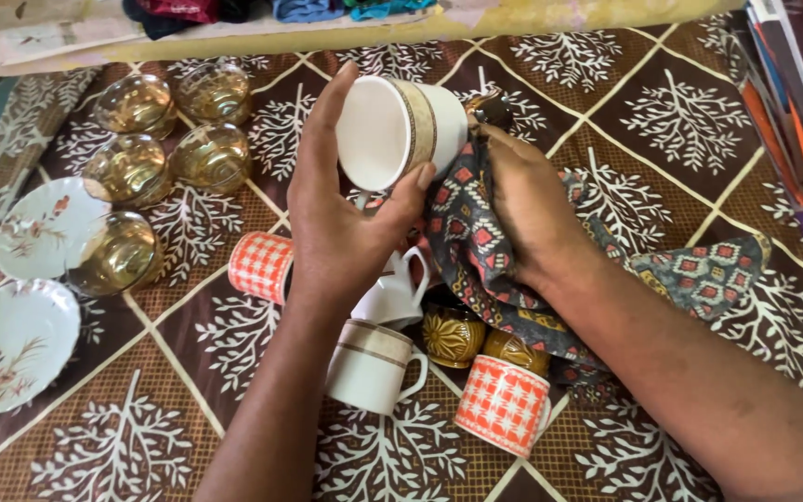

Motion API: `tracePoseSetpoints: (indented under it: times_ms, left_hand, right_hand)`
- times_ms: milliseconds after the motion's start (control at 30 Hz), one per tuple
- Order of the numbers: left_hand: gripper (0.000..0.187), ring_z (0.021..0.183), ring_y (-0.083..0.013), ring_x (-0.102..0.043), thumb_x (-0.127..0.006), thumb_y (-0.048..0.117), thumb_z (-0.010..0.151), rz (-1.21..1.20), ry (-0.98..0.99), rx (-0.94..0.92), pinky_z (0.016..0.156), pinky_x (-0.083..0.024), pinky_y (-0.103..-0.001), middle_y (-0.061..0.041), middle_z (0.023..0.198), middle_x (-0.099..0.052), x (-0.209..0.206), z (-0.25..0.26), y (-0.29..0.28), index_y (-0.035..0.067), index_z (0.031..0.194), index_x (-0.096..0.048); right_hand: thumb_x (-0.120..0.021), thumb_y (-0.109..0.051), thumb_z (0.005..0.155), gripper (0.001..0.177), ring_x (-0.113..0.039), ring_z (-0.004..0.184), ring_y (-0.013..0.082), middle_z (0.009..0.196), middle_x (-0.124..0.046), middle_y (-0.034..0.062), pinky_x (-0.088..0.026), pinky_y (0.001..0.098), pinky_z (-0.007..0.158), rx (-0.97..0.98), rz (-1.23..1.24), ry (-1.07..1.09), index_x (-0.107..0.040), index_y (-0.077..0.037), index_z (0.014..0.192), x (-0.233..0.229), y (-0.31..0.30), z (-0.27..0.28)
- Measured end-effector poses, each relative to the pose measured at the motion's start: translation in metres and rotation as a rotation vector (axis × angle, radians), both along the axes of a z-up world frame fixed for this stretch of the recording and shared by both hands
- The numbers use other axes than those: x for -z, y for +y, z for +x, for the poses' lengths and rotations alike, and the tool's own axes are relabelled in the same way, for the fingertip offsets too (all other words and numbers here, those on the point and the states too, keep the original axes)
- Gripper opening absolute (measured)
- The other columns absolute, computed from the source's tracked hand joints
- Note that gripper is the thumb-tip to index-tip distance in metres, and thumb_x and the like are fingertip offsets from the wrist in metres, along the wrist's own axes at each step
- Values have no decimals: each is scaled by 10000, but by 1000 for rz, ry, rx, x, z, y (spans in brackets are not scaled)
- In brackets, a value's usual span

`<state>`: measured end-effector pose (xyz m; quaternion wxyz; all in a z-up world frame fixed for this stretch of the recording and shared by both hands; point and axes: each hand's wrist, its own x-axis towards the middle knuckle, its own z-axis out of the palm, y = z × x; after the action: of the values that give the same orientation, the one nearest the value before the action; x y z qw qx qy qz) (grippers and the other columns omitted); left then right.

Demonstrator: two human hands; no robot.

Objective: The person wipes the exterior and interior of a white ceramic mug with a patterned cloth. The person rotates the mug to clean all sides, then places it on the table and picks up another mug to repeat the process.

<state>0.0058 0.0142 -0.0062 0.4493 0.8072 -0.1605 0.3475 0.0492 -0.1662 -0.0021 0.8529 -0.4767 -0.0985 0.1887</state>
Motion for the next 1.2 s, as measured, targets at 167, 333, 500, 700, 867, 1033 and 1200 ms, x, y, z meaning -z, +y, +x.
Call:
tracePoseSetpoints:
  times_ms: [167, 333, 500, 700, 867, 1033, 1200]
  left_hand:
    - [904, 1520, -323, -497, -901, 144, 917, 59, -32, -89, 1302, -451, -454, -177, 1600, -433, -2, -1, 9, 83, 1581, -290]
    - [948, 1467, -327, -539, -897, 199, 892, 2, 58, -131, 1196, -448, -461, -196, 1596, -464, -11, -1, 17, 115, 1618, -293]
    - [876, 1513, -334, -539, -890, 205, 959, 47, -47, -202, 1243, -450, -488, -185, 1560, -485, -15, -1, 34, 135, 1592, -290]
    - [951, 1356, -345, -574, -876, 238, 856, 7, 181, -351, 1096, -512, -517, -216, 1533, -484, -22, 1, 48, 119, 1599, -293]
    - [902, 1341, -360, -577, -861, 258, 867, 38, 201, -457, 1051, -537, -520, -226, 1529, -494, -19, -7, 65, 113, 1579, -325]
    - [873, 1305, -322, -599, -819, 253, 870, -56, 329, -520, 1007, -539, -471, -213, 1498, -508, -21, -10, 83, 107, 1578, -330]
    - [831, 1261, -303, -631, -765, 270, 890, -115, 392, -538, 1033, -547, -469, -185, 1496, -522, -23, 0, 102, 113, 1579, -330]
  right_hand:
    - [-546, -274, 1109, 369, -718, 723, 192, 968, -717, 119, -617, 335, 657, 32, -54, -18, -647, 34, 1286, -4, -3, -2]
    - [-527, -309, 1065, 395, -745, 792, 226, 1028, -741, 151, -649, 369, 693, 25, -24, -49, -641, 14, 1262, -27, -2, -11]
    - [-517, -311, 1084, 452, -744, 947, 205, 1167, -732, 164, -640, 358, 846, 60, -31, -107, -620, 56, 1327, -34, -3, -14]
    - [-487, -319, 1089, 451, -731, 913, 204, 1124, -730, 154, -627, 366, 811, 47, -24, -121, -627, 36, 1330, -32, -7, -5]
    - [-478, -315, 1092, 445, -727, 887, 184, 1090, -736, 134, -621, 346, 802, 55, -8, -100, -628, 30, 1329, -21, -7, 8]
    - [-459, -296, 1111, 425, -723, 886, 164, 1088, -738, 126, -612, 318, 821, 83, -36, -151, -631, 34, 1316, -12, -10, 17]
    - [-438, -301, 1122, 424, -710, 841, 152, 1031, -737, 112, -603, 309, 784, 84, -97, -166, -646, 19, 1306, -3, -11, 24]
